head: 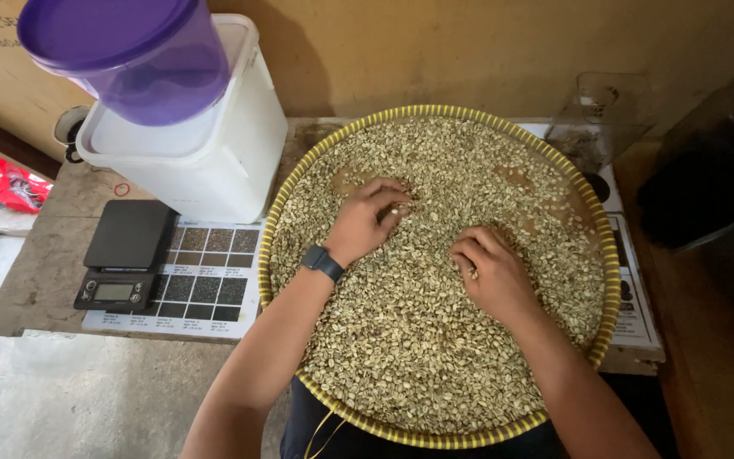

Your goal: The person sorts green grains in a large woven basket by hand, picking out unwanted pieces and placing them into a glass jar. The person repeatedly sifts through the grains, selects specific items, and transfers them to the jar.

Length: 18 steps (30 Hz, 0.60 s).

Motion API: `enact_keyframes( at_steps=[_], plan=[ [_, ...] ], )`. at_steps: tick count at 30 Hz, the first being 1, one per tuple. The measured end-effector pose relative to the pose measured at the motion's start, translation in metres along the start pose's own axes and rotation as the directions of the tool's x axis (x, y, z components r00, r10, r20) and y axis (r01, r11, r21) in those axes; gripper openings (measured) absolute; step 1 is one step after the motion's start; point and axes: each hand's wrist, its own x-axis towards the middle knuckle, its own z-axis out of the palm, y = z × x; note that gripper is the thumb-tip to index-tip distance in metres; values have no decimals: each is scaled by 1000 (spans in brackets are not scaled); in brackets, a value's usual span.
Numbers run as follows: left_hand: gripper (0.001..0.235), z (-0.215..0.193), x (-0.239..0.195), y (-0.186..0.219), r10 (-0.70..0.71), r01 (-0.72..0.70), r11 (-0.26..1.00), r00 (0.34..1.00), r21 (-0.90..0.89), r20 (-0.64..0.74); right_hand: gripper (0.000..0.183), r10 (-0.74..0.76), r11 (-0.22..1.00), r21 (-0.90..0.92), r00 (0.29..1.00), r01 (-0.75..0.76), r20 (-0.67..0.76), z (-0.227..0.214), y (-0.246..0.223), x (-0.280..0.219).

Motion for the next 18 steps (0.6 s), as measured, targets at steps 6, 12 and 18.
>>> enact_keyframes(
  at_steps=[6,12,18],
  plan=[
    [4,-10,1,12,-34,26,997,995,-77,-93,5,-8,1000,30,999,9,-41,1,1,-1],
    [15,-11,3,24,4,-16,996,992,-87,-128,4,-21,1000,6,997,21,-78,-1,0,0],
    [24,3,0,6,-27,12,989,994,-150,-105,11,25,996,82,995,-16,-101,13,14,-5]
  ],
)
